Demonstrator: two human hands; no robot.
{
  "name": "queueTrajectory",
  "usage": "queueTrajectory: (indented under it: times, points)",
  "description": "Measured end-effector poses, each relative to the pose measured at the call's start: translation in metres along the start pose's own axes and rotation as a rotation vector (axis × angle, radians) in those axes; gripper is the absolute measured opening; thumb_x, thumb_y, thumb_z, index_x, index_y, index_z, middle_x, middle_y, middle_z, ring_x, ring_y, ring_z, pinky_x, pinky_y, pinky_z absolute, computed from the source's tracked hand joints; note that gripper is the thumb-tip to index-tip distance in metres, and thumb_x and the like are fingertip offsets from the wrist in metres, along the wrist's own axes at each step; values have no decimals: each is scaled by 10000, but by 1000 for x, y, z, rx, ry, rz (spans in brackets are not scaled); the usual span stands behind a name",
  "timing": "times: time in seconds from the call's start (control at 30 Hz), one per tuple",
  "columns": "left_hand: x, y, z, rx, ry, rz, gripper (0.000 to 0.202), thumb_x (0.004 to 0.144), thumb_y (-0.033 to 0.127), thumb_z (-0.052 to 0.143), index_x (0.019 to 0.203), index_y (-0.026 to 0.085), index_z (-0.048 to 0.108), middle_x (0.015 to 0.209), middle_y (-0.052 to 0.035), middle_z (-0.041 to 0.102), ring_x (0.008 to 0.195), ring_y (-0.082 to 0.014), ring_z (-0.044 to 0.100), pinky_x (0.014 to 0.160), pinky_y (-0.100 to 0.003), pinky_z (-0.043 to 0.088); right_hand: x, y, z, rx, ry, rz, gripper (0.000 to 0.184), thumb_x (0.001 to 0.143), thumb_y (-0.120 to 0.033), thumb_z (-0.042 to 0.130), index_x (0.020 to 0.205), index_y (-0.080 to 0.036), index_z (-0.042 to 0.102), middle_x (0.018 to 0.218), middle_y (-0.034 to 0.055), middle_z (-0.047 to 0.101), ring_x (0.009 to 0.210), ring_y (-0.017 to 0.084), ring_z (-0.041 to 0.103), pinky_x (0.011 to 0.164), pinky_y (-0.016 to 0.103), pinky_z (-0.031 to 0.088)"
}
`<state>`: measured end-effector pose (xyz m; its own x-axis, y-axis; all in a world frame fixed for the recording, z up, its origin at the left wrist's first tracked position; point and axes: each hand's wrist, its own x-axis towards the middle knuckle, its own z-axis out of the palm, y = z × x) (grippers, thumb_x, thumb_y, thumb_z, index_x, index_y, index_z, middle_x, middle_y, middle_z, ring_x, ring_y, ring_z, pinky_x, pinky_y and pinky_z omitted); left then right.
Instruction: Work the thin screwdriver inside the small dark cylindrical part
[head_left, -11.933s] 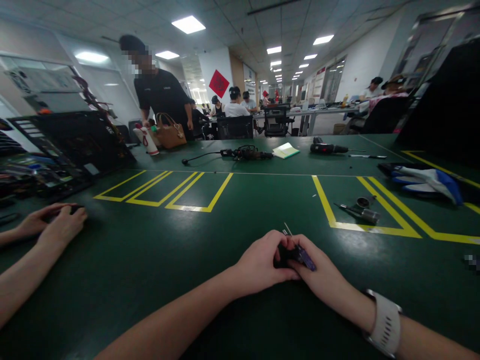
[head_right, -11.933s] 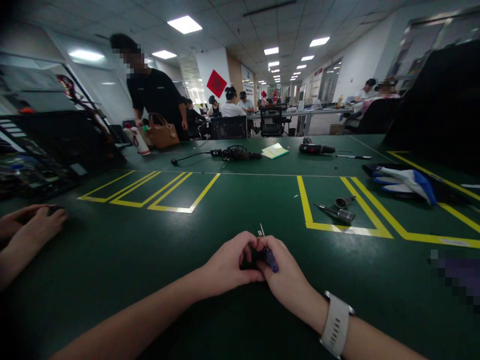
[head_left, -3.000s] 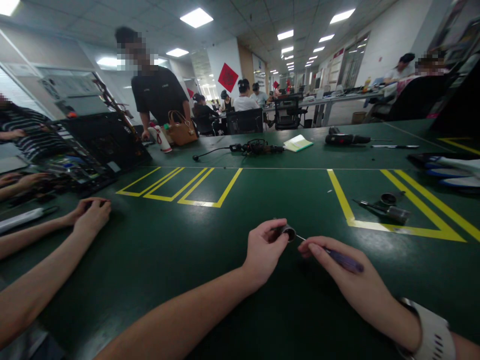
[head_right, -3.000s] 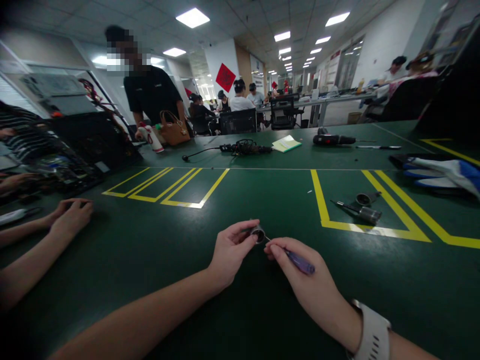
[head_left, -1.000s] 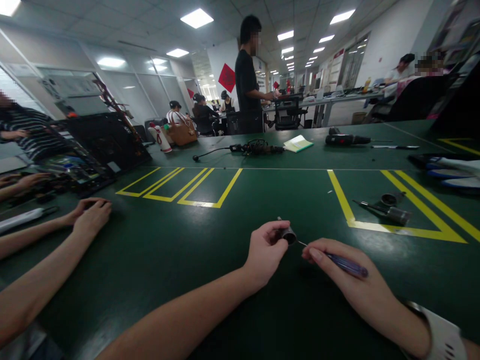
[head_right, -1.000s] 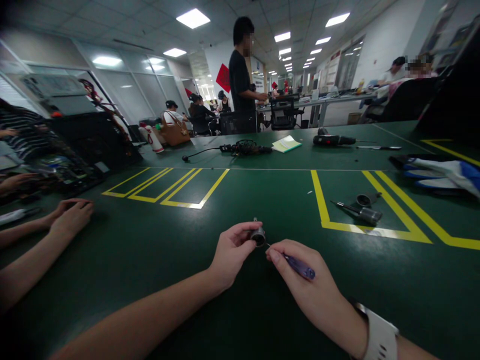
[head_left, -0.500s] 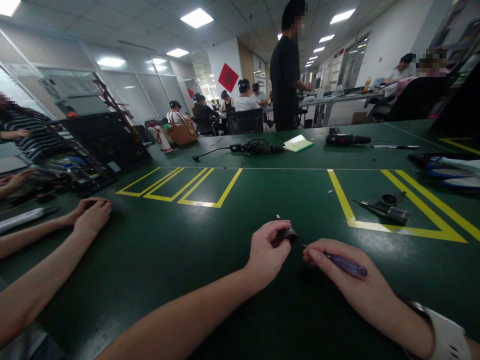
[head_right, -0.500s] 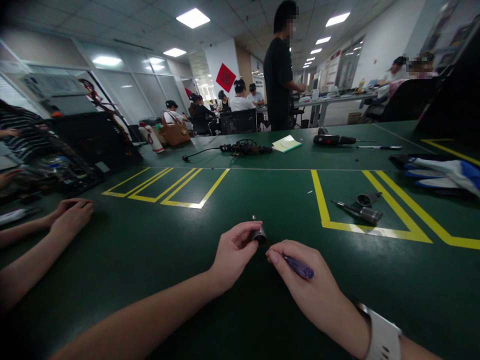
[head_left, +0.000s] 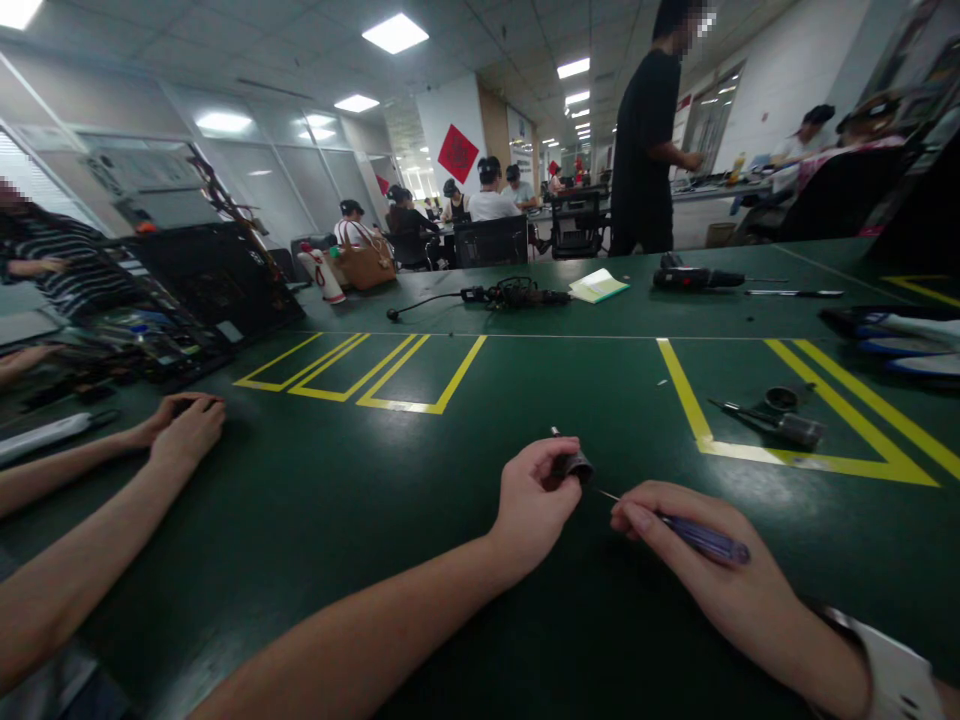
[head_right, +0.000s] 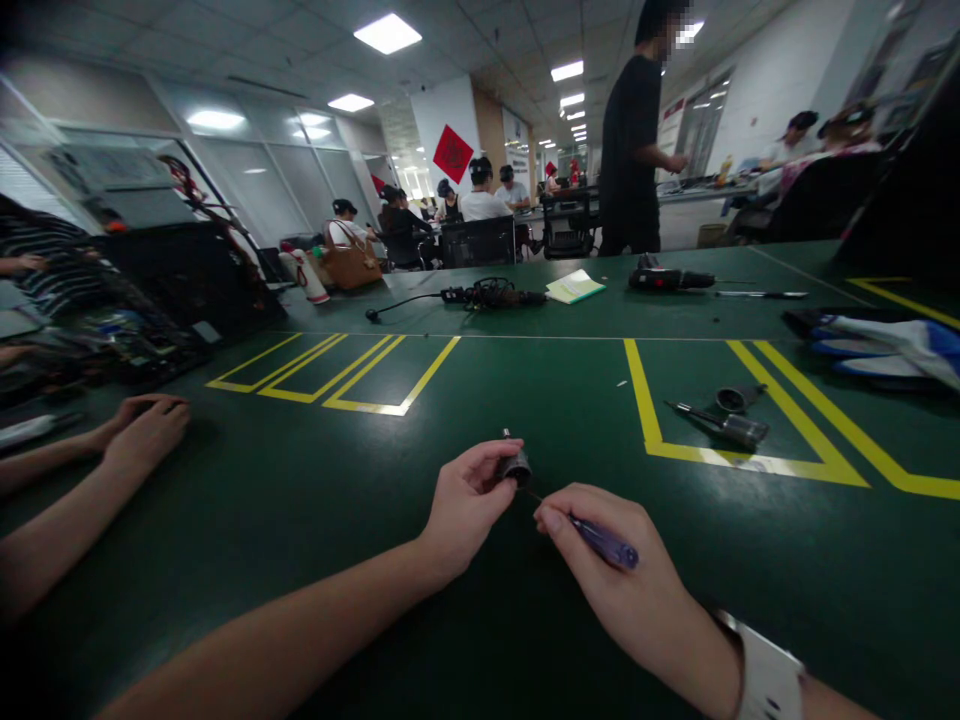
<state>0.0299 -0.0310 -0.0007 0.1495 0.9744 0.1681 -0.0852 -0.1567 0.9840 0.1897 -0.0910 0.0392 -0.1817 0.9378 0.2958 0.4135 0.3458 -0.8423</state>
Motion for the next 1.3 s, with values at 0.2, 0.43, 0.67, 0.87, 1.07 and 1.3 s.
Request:
queueTrajectory:
  times: [0.2, 0.43, 0.67, 0.87, 1.07, 1.3]
  points:
    - [-1, 2, 0, -13, -23, -3, 324, 634, 10, 580, 924, 140, 645, 1091, -106, 647, 975, -204, 629, 863, -359, 505, 0, 2, 1, 32, 24, 8, 215, 868, -310, 500, 722, -223, 631, 730, 13, 692, 679, 161, 657, 603, 256, 503]
    - [-1, -2, 0, -23, -32, 43, 330, 626, -14, 578, 914, 131, 650, 1091, -113, 638, 1004, -206, 617, 891, -360, 495, 3, 5, 3, 24, -19, 42, 223, 871, -326, 489, 742, -221, 638, 744, 15, 687, 696, 167, 651, 638, 280, 504]
    - [0, -3, -1, -4, -31, 66, 330, 641, -13, 579, 925, 138, 654, 1102, -106, 635, 1012, -200, 617, 900, -353, 497, 2, 4, 3, 11, -23, 36, 217, 874, -317, 486, 768, -218, 647, 755, 18, 685, 697, 163, 647, 630, 276, 505]
    - [1, -6, 0, -23, -25, 55, 320, 647, 0, 583, 929, 140, 641, 1095, -102, 643, 985, -193, 630, 901, -357, 499, 1, 3, 6, 19, -6, 14, 211, 877, -301, 486, 780, -215, 653, 770, 22, 682, 704, 158, 647, 636, 269, 509]
    - [-1, -2, 1, -14, -23, 27, 313, 660, 30, 590, 947, 143, 642, 1037, -88, 669, 936, -188, 647, 866, -345, 514, -1, 8, 9, 17, -16, -10, 184, 888, -279, 488, 845, -217, 656, 812, 26, 681, 744, 159, 649, 672, 278, 519]
    - [0, 2, 2, -70, 8, -57, 334, 649, 28, 589, 955, 144, 658, 1009, -77, 687, 893, -181, 661, 837, -325, 521, -2, 8, 8, -22, -24, -50, 183, 897, -262, 487, 882, -213, 662, 870, 47, 686, 783, 160, 652, 698, 275, 527]
